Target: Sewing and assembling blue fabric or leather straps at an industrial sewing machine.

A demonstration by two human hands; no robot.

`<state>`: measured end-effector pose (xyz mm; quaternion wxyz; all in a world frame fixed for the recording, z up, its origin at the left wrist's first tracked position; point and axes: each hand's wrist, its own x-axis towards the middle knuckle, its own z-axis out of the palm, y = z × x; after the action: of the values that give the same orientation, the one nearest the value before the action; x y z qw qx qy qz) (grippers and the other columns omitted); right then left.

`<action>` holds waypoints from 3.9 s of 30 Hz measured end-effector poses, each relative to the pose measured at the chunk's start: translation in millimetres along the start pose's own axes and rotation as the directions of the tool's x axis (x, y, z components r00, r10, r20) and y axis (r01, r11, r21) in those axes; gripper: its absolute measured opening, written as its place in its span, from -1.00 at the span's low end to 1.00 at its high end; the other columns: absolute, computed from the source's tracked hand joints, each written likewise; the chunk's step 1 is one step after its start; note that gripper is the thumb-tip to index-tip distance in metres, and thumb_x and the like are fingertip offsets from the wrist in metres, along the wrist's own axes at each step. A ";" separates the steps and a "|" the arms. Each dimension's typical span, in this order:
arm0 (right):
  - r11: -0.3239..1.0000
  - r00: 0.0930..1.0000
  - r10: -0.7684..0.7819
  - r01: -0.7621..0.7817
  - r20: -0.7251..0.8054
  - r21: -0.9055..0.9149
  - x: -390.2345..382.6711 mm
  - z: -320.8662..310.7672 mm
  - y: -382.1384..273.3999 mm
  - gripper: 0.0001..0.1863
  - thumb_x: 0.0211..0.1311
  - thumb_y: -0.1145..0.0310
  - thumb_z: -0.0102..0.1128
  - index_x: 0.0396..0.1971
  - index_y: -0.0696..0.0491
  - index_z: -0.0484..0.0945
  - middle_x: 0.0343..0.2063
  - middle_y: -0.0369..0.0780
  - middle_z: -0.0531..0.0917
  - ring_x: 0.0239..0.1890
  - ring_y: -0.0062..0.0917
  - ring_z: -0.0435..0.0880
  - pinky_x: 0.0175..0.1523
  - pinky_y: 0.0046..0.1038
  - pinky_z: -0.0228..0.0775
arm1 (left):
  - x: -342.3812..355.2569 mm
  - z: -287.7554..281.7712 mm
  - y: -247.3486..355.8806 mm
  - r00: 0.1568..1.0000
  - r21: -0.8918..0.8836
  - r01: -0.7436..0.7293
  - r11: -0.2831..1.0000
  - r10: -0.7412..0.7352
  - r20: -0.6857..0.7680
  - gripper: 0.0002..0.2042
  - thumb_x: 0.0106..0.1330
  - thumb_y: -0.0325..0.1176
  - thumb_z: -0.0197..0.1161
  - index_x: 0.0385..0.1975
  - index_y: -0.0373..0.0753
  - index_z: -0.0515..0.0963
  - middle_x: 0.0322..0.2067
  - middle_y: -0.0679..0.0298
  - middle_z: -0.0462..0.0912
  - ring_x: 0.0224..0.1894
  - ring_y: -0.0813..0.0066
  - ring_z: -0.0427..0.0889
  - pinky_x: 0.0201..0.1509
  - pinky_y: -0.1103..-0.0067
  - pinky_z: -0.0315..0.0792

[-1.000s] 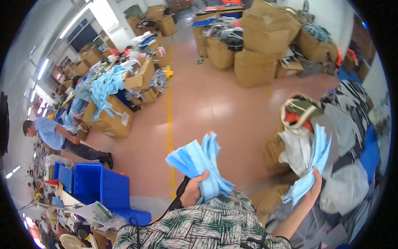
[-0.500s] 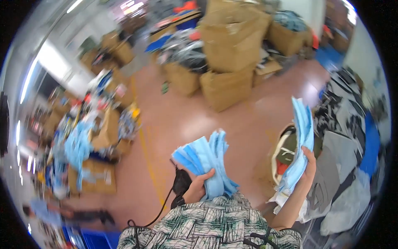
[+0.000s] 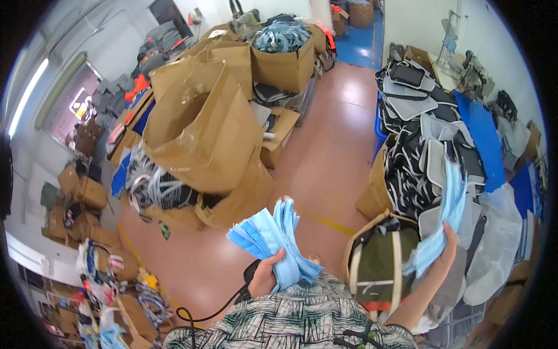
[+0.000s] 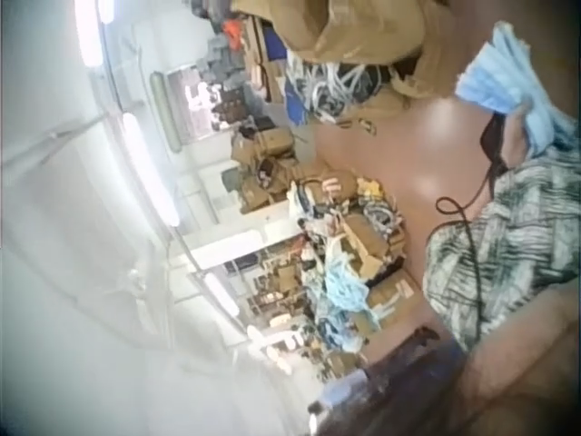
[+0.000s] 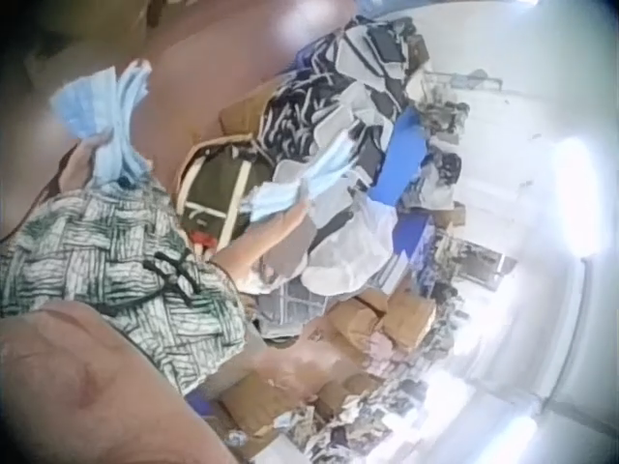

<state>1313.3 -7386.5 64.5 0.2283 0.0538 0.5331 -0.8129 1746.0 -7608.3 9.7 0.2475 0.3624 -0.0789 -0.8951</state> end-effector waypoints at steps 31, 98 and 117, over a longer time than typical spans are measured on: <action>0.957 0.877 -0.258 0.290 -0.405 0.018 672.0 475.6 -49.5 -0.45 -0.01 0.20 0.36 0.00 0.12 0.50 -0.31 -0.30 0.59 -0.31 -0.52 0.57 -0.18 -0.49 0.42 | 842.3 528.1 393.3 0.942 0.266 0.291 0.919 -0.324 0.087 -0.59 0.32 -0.40 0.28 0.14 -0.31 0.40 0.03 0.24 0.55 0.04 0.35 0.54 0.17 0.35 0.41; 0.978 0.867 0.141 -0.048 0.478 -0.202 2817.1 1808.9 -263.2 -0.29 -0.12 0.46 0.47 0.13 0.20 0.41 -0.08 -0.18 0.63 -0.07 -0.47 0.62 0.08 -0.38 0.47 | 2722.6 1797.5 1075.4 0.989 0.181 0.100 0.978 -0.118 0.092 -0.56 0.39 -0.34 0.15 0.23 -0.28 0.31 0.12 0.12 0.49 0.15 0.15 0.48 0.31 0.22 0.28; 0.995 0.989 0.073 -0.064 0.129 -0.072 3272.3 1975.5 -332.4 -0.13 -0.10 0.47 0.48 0.29 0.16 0.25 0.08 -0.18 0.52 0.14 -0.43 0.48 0.24 -0.33 0.32 | 3218.2 2198.3 1187.5 0.866 0.560 0.295 0.774 -0.464 0.186 -0.57 0.44 -0.21 0.10 0.21 -0.30 0.33 0.15 0.10 0.48 0.18 0.17 0.46 0.35 0.26 0.26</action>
<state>-1433.4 -10065.2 103.2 0.2921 0.0106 0.5420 -0.7879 -1286.2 -10329.4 22.2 -0.0622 0.2764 -0.2773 -0.9181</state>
